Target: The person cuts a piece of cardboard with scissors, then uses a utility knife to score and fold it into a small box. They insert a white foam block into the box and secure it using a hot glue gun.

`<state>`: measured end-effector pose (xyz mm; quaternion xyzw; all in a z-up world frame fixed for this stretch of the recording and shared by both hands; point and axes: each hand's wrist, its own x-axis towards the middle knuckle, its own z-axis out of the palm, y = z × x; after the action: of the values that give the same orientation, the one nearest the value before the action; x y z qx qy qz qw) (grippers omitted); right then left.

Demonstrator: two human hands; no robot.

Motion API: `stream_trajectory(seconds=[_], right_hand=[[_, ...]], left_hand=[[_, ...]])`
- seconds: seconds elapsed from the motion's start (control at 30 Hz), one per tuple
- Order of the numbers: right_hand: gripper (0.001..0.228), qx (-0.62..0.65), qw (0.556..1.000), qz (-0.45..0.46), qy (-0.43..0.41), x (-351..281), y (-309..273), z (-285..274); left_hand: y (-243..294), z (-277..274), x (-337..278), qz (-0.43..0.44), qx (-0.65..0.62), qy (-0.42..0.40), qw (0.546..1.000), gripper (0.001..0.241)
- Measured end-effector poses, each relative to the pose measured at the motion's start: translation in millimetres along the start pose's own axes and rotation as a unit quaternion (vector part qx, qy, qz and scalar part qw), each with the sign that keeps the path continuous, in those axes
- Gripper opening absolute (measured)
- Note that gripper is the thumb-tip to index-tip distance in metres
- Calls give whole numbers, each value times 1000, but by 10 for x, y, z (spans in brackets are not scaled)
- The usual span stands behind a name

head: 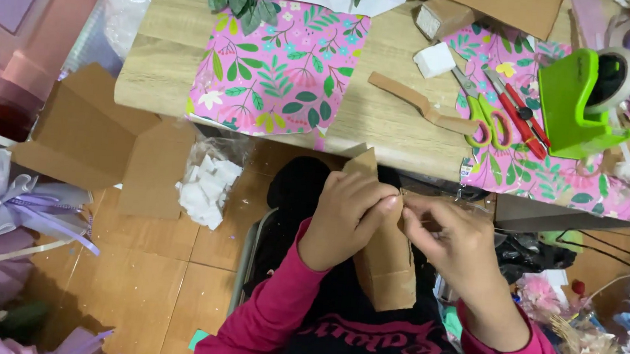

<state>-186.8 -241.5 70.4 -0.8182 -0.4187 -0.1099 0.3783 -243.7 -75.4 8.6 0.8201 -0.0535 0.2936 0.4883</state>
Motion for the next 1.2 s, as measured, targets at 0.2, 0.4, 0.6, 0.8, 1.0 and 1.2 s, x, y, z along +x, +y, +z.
stream_trajectory(seconds=[0.2,0.4,0.6,0.8,1.0,1.2], right_hand=[[6,-68,997,-19,-42,-352,44,-58],[15,22,999,24,-13,-576,235,-31],[11,125,986,105,-28,-486,113,-208],[14,38,999,12,-30,-285,-33,-359],[13,-54,987,-153,-18,-222,-25,-362],[12,-100,968,-227,-29,-151,8,-378]], left_hand=[[125,79,-173,45,13,-52,998,24],[239,68,-189,61,-22,-85,994,24],[174,77,-174,36,-58,-106,992,24],[192,71,-130,40,-53,-119,991,26],[203,75,-102,50,-28,-118,991,27],[108,166,-132,63,-37,-114,991,23]])
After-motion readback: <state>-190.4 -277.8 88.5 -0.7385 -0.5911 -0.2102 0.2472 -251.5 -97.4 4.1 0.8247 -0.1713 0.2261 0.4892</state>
